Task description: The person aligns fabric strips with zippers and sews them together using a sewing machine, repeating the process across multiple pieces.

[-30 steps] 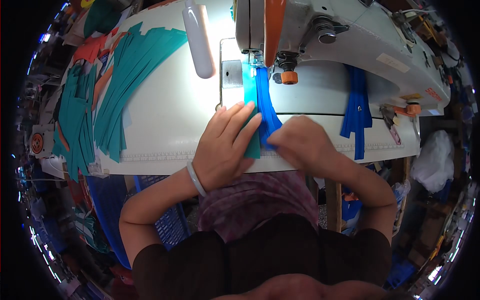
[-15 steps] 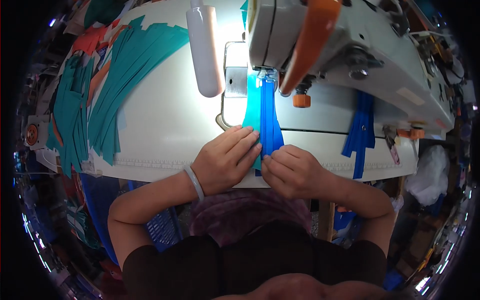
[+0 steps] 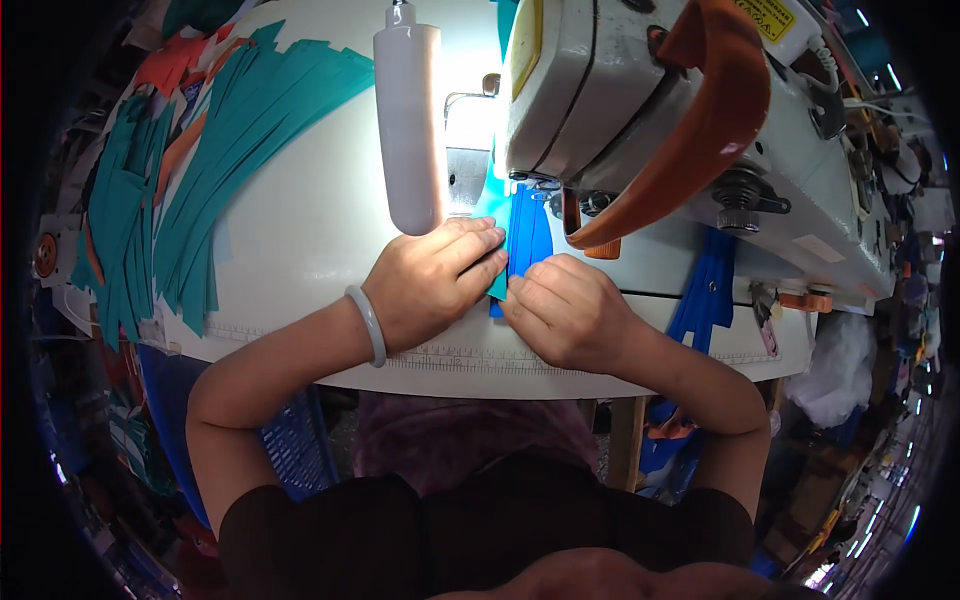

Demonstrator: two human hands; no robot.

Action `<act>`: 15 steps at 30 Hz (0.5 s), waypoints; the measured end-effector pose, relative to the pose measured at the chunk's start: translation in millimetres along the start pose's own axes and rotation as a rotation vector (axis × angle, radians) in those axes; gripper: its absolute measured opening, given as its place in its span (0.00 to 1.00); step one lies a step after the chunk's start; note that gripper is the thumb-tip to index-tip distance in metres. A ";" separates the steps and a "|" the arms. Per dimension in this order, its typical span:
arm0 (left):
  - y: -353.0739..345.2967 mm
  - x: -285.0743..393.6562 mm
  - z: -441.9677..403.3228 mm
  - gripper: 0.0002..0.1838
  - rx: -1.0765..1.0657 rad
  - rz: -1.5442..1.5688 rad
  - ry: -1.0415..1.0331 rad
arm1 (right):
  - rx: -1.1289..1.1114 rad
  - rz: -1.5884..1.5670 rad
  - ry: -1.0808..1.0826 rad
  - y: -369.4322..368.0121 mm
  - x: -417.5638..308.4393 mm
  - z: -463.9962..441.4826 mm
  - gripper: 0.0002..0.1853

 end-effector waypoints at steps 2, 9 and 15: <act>0.0 -3.1 -2.1 0.09 0.015 -0.005 -0.002 | -0.039 0.020 0.006 -1.2 1.7 -2.2 0.03; -1.8 -12.4 -4.1 0.07 0.033 0.221 -0.015 | -0.101 0.022 -0.136 11.1 11.3 -4.1 0.05; -5.2 -33.6 1.3 0.11 -0.096 0.609 0.152 | -0.050 -0.186 -0.348 13.7 26.6 7.1 0.07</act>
Point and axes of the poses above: each hand's wrist, its own z-axis away from the middle knuckle, its own y-axis out of the back of the hand, x = y × z, the point moved 7 cm from there along -z, towards the middle knuckle, and after that the axes turned 9 degrees about x, right-handed, at the moved point
